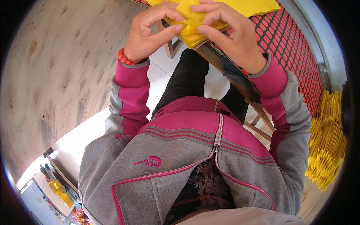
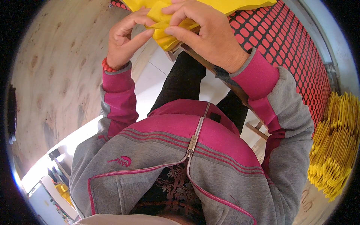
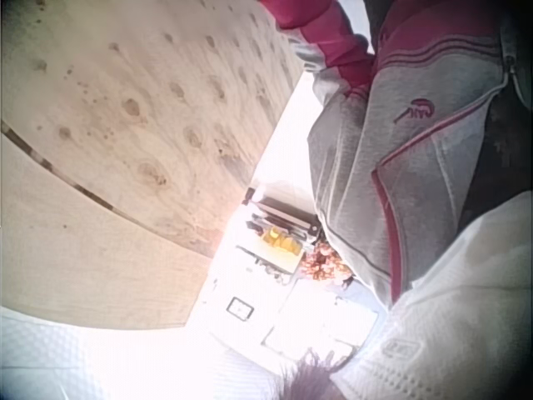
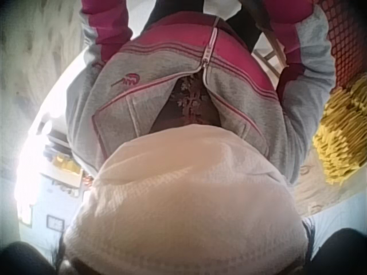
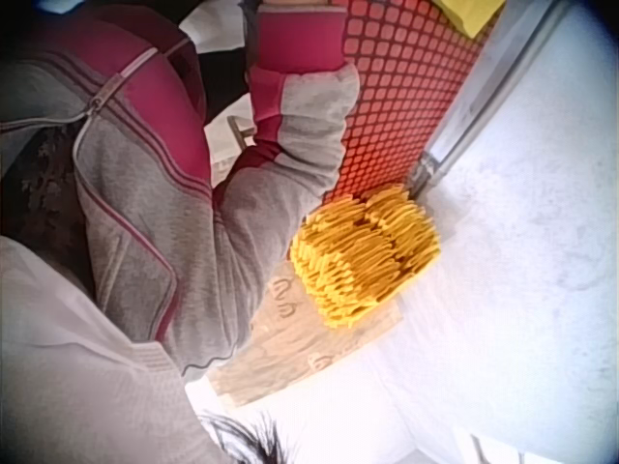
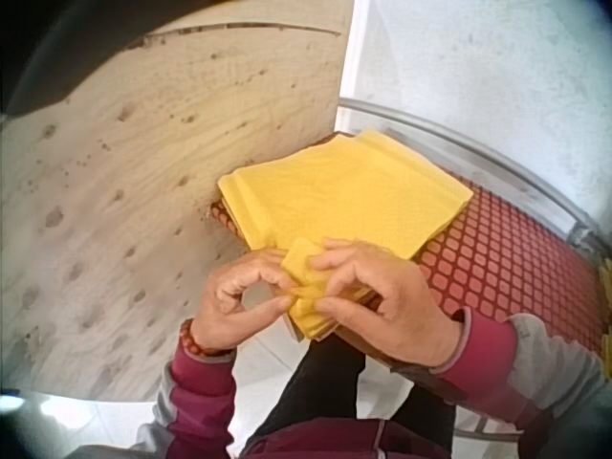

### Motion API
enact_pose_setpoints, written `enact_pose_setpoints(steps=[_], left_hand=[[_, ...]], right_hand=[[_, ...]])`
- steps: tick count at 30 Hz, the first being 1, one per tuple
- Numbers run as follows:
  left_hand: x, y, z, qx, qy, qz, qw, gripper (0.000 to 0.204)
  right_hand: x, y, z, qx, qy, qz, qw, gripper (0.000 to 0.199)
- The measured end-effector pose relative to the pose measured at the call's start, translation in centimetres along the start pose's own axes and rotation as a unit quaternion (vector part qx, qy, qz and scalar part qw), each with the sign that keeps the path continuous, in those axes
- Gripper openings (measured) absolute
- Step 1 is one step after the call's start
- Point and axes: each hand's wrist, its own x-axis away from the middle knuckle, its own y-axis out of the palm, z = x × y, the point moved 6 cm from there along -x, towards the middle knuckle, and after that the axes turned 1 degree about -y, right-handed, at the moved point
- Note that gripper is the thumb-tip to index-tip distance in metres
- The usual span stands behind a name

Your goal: The person folds yellow paper sheets on a patterned table. They smooth each sheet, fold it in half, then fold the sides inward to form a narrow strip, and place the finished piece on a growing stack.

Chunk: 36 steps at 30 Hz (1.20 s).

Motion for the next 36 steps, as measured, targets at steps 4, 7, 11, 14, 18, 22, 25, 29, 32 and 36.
enact_pose_setpoints(steps=[4, 7, 11, 14, 18, 22, 25, 29, 32, 36], left_hand=[[0.3, 0.0, -1.0, 0.02, -0.021, 0.027, 0.999, 0.013], [0.7, 0.0, -2.4, 0.117, -0.089, 0.088, 0.985, 0.013], [0.6, 0.5, -3.1, 0.156, -0.102, 0.132, 0.974, 0.015], [0.4, -0.1, -2.8, 0.119, -0.084, 0.184, 0.972, 0.013], [0.3, -0.2, -2.5, 0.111, -0.065, 0.194, 0.973, 0.013], [0.4, -0.4, -2.0, 0.095, -0.038, 0.144, 0.984, 0.01], [0.2, -0.5, -1.7, 0.063, -0.043, 0.095, 0.993, 0.011], [-0.2, -0.3, -0.9, 0.041, -0.042, 0.051, 0.997, 0.016], [-0.3, -0.4, -0.2, 0.003, -0.032, 0.039, 0.999, 0.018], [-0.5, -0.3, 0.0, 0.011, -0.057, 0.034, 0.998, 0.02]], right_hand=[[-0.6, -0.9, -0.8, 0.012, -0.017, 0.064, 0.998, 0.017], [-1.1, -3.0, -2.3, 0.018, 0.001, 0.119, 0.993, 0.02], [2.6, -3.5, -7.1, 0.102, 0.05, -0.046, 0.993, 0.011], [8.6, 0.5, -9.4, 0.109, 0.038, -0.197, 0.974, 0.013], [17.7, 3.9, -2.0, 0.213, 0.223, -0.283, 0.908, 0.021], [23.6, 2.4, 4.5, 0.578, 0.238, -0.233, 0.745, 0.045], [25.6, 1.8, 6.4, 0.681, 0.211, -0.233, 0.661, 0.06], [26.1, 0.8, 6.5, 0.49, 0.295, -0.15, 0.807, 0.05], [25.6, -0.2, 5.7, 0.422, 0.283, -0.069, 0.859, 0.04], [26.2, -0.5, 6.7, 0.378, 0.344, -0.084, 0.856, 0.037]])
